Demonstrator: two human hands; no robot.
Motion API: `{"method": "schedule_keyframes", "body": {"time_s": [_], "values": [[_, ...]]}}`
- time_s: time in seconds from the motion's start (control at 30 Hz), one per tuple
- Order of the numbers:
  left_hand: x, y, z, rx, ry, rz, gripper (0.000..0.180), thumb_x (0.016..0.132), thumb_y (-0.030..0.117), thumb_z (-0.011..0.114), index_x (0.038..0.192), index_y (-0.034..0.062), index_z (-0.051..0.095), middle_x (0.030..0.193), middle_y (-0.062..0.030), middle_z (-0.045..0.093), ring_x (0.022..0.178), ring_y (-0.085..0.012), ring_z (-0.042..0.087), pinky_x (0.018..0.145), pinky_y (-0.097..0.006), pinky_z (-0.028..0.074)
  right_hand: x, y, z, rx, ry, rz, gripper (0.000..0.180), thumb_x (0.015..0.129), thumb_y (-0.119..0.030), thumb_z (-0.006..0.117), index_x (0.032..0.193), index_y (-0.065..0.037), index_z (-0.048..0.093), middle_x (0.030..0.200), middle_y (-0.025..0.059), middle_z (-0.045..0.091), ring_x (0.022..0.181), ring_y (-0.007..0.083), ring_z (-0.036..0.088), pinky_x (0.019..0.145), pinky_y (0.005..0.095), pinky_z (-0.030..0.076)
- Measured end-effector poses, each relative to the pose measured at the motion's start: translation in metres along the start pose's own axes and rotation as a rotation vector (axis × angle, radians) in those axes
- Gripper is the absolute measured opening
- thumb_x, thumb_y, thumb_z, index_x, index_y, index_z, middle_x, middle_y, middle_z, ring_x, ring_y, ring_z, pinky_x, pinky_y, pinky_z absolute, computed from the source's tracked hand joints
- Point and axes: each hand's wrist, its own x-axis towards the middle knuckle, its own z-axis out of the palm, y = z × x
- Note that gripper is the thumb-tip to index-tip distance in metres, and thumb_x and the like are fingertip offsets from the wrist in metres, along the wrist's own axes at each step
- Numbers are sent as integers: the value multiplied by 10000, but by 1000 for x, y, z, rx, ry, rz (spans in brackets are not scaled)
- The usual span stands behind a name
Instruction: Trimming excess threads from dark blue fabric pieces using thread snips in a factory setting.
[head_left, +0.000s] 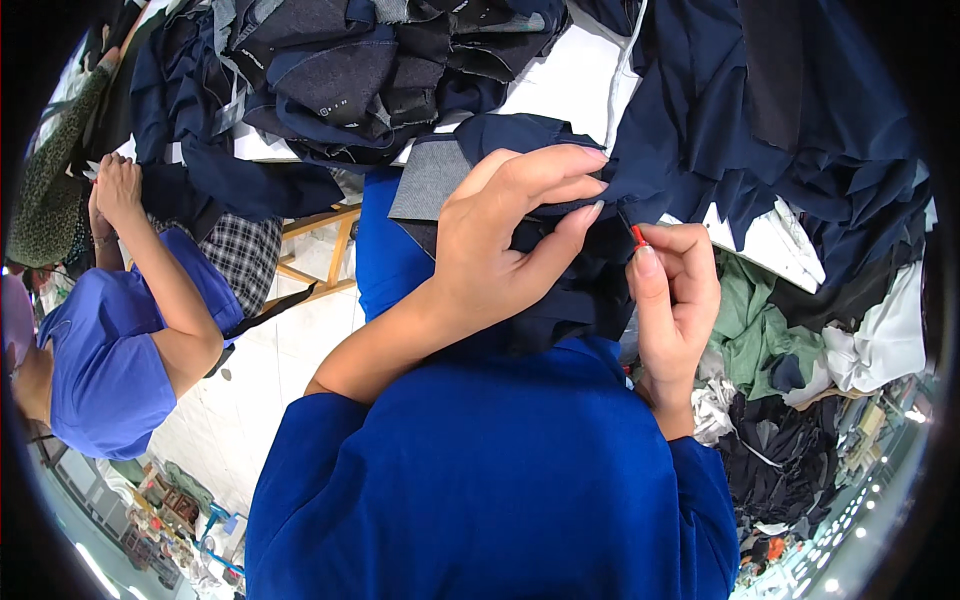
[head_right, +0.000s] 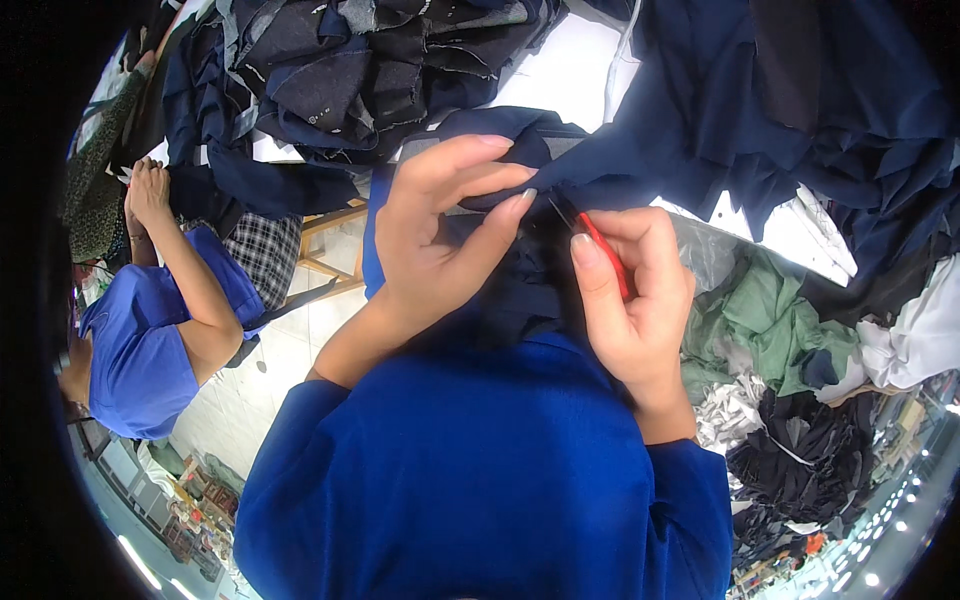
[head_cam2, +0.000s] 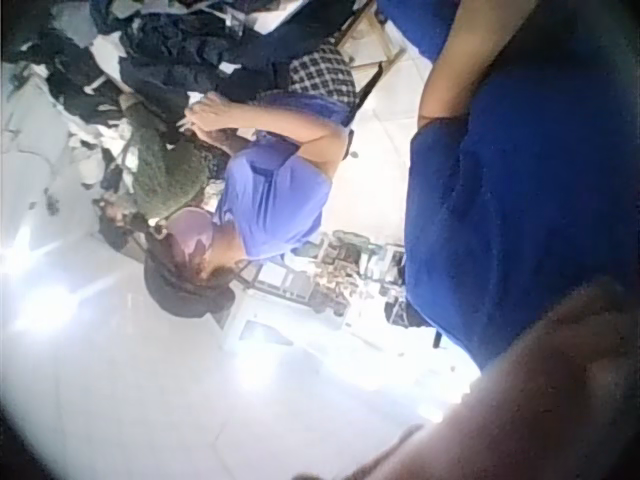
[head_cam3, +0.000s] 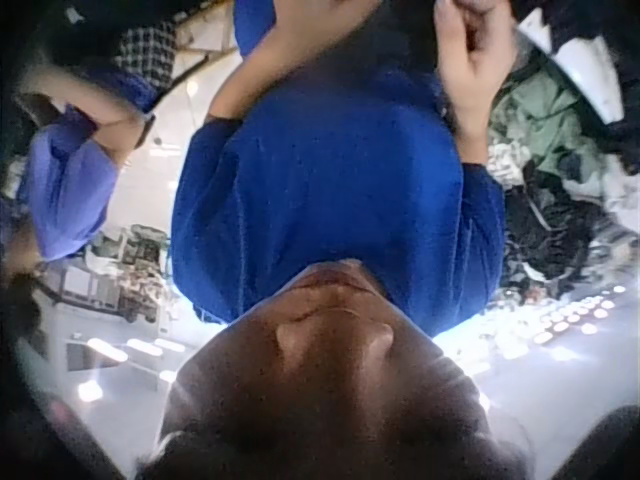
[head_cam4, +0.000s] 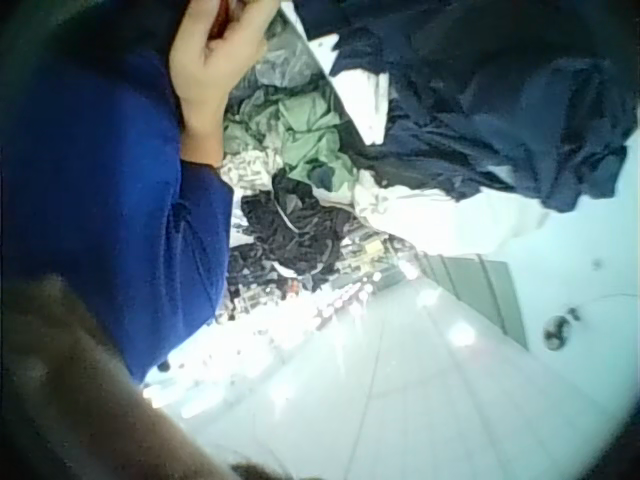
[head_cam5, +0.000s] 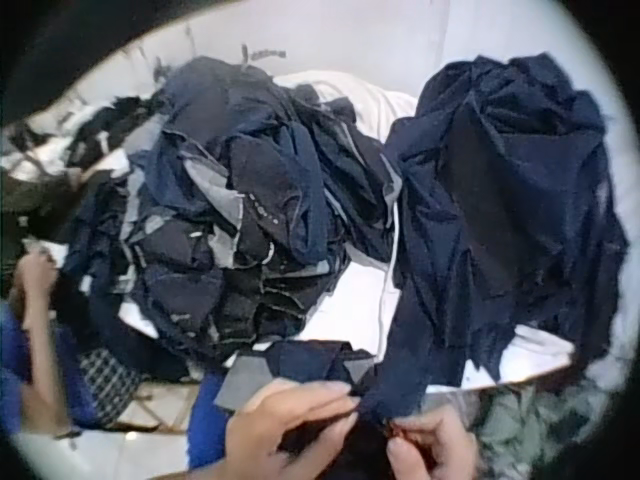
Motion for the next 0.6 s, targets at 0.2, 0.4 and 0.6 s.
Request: {"method": "schedule_keyframes", "body": {"time_s": [0.2,0.4,0.6], "values": [[-3,3,1,-116,-24,-85,448,769,-87,631,1172,-32,442,1023,-125,621,928,-172,633,832,-230,446,-3,-1,2,43,-43,1,154,913,-119,511,992,12,490,674,-16,468,590,35,380,529,184,271],[0,9,2,-537,-51,-395,425,801,-75,602,1188,-17,437,964,-114,633,891,-131,604,766,-204,456,-3,2,3,139,-65,-32,163,920,-130,492,1006,8,487,653,-9,452,572,44,371,519,186,265],[2,16,-1,-680,-57,-556,432,808,-69,603,1199,2,432,955,-113,632,878,-102,592,734,-177,460,1,-1,10,383,26,-86,322,908,-169,490,1163,20,431,639,-21,422,525,30,310,490,159,217]]}}
